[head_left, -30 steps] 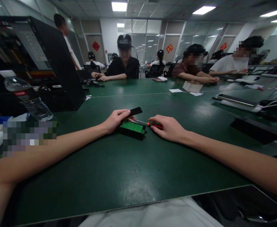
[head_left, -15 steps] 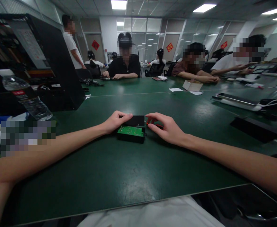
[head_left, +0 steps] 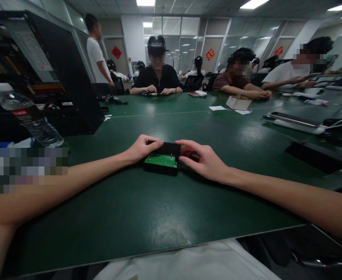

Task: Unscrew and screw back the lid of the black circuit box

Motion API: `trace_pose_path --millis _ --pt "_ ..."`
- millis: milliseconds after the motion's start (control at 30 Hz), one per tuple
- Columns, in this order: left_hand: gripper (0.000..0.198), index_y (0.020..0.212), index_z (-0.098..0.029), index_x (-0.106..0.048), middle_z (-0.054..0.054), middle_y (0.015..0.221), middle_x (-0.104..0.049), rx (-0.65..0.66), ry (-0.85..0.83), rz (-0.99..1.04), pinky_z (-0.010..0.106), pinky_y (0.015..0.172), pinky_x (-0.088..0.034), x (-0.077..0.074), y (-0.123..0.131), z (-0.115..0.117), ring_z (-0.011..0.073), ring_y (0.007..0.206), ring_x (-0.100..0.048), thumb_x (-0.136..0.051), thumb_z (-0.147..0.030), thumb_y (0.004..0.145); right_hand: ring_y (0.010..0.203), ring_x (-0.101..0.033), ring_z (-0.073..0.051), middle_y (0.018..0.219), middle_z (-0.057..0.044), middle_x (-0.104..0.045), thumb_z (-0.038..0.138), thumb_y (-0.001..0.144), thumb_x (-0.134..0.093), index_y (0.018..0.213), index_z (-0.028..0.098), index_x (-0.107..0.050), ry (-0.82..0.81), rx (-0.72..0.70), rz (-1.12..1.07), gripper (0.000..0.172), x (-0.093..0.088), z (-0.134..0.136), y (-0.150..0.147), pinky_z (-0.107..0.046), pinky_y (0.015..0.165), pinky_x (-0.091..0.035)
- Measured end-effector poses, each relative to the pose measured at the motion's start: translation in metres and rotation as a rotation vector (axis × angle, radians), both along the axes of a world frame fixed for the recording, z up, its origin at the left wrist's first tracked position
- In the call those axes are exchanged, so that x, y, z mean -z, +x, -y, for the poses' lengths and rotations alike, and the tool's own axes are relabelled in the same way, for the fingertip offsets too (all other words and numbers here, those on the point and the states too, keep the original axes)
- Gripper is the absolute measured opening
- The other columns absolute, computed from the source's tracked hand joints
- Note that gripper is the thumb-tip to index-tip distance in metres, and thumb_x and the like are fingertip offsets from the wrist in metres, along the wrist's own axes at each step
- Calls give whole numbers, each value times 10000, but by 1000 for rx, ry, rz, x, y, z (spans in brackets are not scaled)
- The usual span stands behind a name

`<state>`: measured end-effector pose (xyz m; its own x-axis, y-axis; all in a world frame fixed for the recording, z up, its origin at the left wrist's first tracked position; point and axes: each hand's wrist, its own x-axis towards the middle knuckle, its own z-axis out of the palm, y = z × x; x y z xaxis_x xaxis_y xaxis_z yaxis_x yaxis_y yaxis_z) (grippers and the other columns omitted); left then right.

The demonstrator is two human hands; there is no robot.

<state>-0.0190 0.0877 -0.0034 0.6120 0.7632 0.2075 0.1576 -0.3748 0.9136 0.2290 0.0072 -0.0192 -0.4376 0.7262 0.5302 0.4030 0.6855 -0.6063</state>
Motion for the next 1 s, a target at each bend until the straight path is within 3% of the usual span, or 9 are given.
trace_pose_path --millis 167,633,1000 --pt "669 721 -94 -717 29 589 -631 -30 -94 75 225 493 -408 7 0 -4 123 509 -559 -635 -754 798 911 -716 -156 1076 -53 -742 232 938 -601 1382 196 -539 -11 2 -2 449 -1 0 0 -294 823 -585" --pt "607 734 -96 -735 48 638 -686 -30 -225 162 236 546 -466 13 -2 -8 135 548 -625 -664 -693 823 841 -702 -139 1067 -55 -739 248 955 -593 1422 168 -494 92 -24 75 484 2 -1 5 -268 779 -563" --pt "611 757 -92 -743 65 655 -701 -45 -239 156 253 571 -487 12 -2 -8 152 567 -642 -654 -692 827 891 -680 -163 1090 -78 -700 304 948 -614 1477 191 -434 146 -52 142 570 3 0 7 -294 795 -563"
